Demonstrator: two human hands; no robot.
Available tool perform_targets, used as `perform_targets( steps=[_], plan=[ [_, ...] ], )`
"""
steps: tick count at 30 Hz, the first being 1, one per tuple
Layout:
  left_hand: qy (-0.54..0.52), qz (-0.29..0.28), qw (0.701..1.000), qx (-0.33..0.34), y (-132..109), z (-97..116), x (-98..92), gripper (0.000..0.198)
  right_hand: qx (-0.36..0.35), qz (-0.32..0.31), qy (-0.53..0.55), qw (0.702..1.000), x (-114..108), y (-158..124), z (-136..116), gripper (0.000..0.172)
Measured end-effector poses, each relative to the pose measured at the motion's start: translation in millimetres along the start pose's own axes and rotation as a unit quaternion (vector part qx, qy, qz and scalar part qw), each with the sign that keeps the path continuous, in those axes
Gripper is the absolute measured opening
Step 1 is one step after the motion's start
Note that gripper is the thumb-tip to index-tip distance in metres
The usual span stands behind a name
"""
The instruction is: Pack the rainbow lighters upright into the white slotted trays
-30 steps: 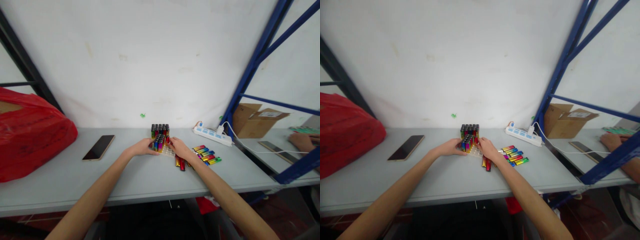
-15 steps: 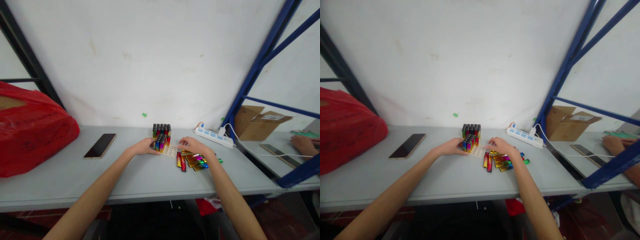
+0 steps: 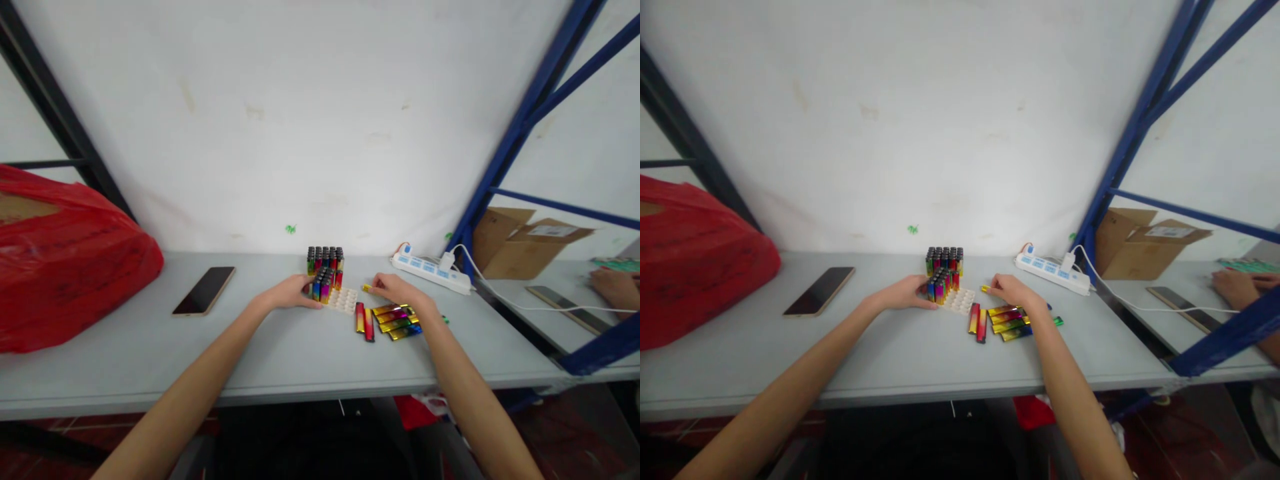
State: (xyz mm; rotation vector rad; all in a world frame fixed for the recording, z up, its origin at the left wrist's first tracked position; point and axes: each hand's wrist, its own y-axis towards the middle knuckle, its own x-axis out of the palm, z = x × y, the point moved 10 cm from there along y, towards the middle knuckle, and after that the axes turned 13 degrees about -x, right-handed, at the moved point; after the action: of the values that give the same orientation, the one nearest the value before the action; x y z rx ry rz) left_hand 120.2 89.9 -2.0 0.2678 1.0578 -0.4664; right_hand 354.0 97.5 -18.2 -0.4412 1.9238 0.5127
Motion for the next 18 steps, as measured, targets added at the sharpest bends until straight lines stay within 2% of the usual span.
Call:
perform_targets(
  steps=[3, 7, 14, 18],
  plan=[
    [0.005, 0.001, 1.000, -0.006, 0.8, -1.3, 0.1, 0.064, -0.004, 0.026, -0.023, 0.999, 2.3, 5.9, -4.0, 0.024],
    [0.010, -0.001, 1.000, -0.006, 0.5, -0.1, -0.3, 0.064, -0.027, 0.103, -0.015, 0.994, -8.7, 9.3, -10.9, 0.025],
    [-0.004, 0.000, 1.000, 0.009, 1.7, -1.9, 1.5, 0.062, -0.050, 0.227, 0.091, 0.969, -28.4, 10.1, -20.5, 0.036],
    [-0.008, 0.002, 1.000, 0.013, 2.8, -3.4, 2.4, 0.062, -0.021, 0.272, 0.155, 0.949, -26.1, 14.5, -13.9, 0.045]
  ],
)
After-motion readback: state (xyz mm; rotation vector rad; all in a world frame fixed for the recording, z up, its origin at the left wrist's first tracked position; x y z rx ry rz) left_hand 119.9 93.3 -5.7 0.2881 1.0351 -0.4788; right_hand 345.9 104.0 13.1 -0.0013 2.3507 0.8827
